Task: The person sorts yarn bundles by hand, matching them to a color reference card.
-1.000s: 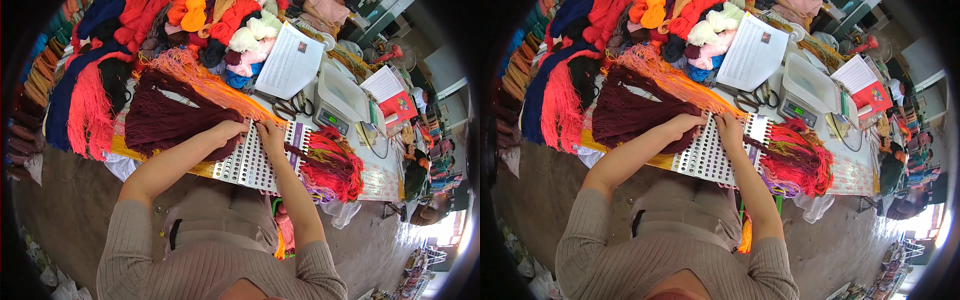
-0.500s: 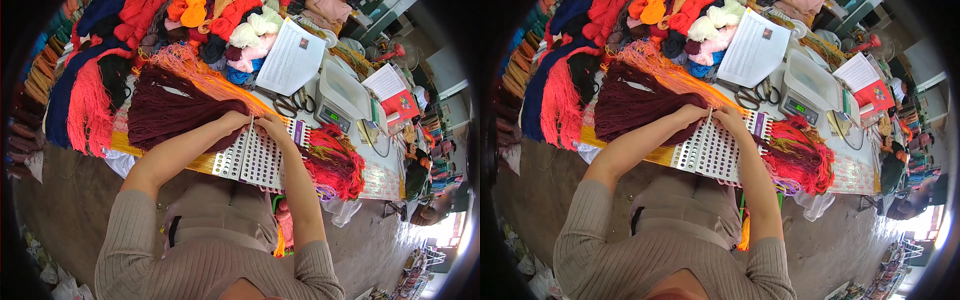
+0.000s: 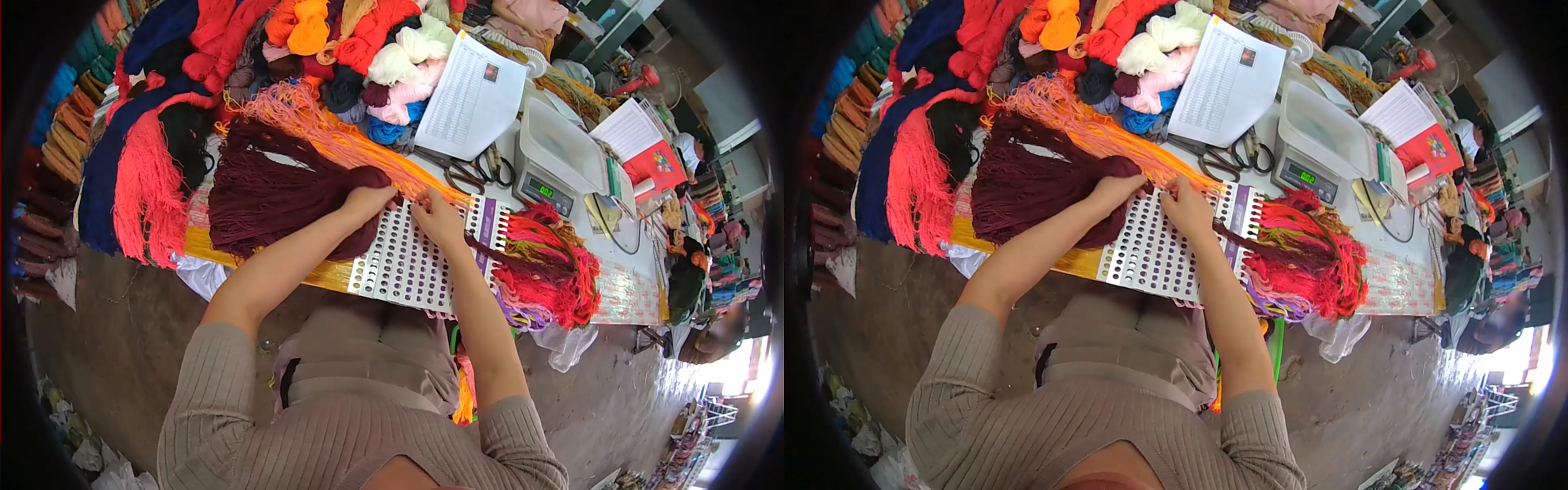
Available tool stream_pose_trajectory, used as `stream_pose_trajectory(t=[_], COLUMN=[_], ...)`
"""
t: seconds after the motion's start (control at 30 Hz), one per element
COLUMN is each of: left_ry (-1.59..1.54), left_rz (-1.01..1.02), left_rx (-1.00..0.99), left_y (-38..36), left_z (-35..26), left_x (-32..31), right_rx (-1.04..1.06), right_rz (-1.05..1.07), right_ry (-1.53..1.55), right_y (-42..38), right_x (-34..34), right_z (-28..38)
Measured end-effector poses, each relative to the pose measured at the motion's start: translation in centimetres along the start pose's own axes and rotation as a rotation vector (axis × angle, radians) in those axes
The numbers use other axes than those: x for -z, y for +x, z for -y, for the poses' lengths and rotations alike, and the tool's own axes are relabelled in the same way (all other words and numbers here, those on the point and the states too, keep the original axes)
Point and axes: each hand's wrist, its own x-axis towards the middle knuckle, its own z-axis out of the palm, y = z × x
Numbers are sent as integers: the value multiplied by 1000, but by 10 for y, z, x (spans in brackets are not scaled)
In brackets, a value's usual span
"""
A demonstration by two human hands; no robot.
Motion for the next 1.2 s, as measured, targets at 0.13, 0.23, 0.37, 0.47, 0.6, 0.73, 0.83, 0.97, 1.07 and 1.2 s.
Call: stream_pose_trajectory(t=[0.13, 0.23, 0.37, 0.47, 0.6, 0.73, 0.83, 0.97, 1.07, 1.2], left_ry=[-364, -833, -1056, -860, 185, 324, -356, -682, -898, 206], left_rz=[135, 342, 550, 739, 410, -53, 167, 353, 169, -735], left_rx=[43, 124, -2, 69, 36, -466, -120, -156, -325, -213], left_y=[7, -25, -47, -7, -16, -4, -34, -75, -94, -79], left_z=[4, -33, -47, -19, -21, 4, -25, -62, -75, -40], left_x=[14, 51, 68, 49, -10, -17, -2, 39, 88, 131], right_rx=[2, 1, 4, 55, 117, 278, 246, 234, 248, 85], right_rz=[-98, -149, -176, -226, -298, -345, -265, -264, -282, -276], right_ry=[-90, -101, -49, 32, 97, -127, -230, -222, -217, -66], right_y=[-5, -9, -13, -15, -18, -17, -16, -16, -15, -16], right_x=[-5, -6, -6, -6, -8, -14, -10, -15, -15, -13], right_z=[4, 12, 13, 8, 14, 11, 17, 14, 13, 12])
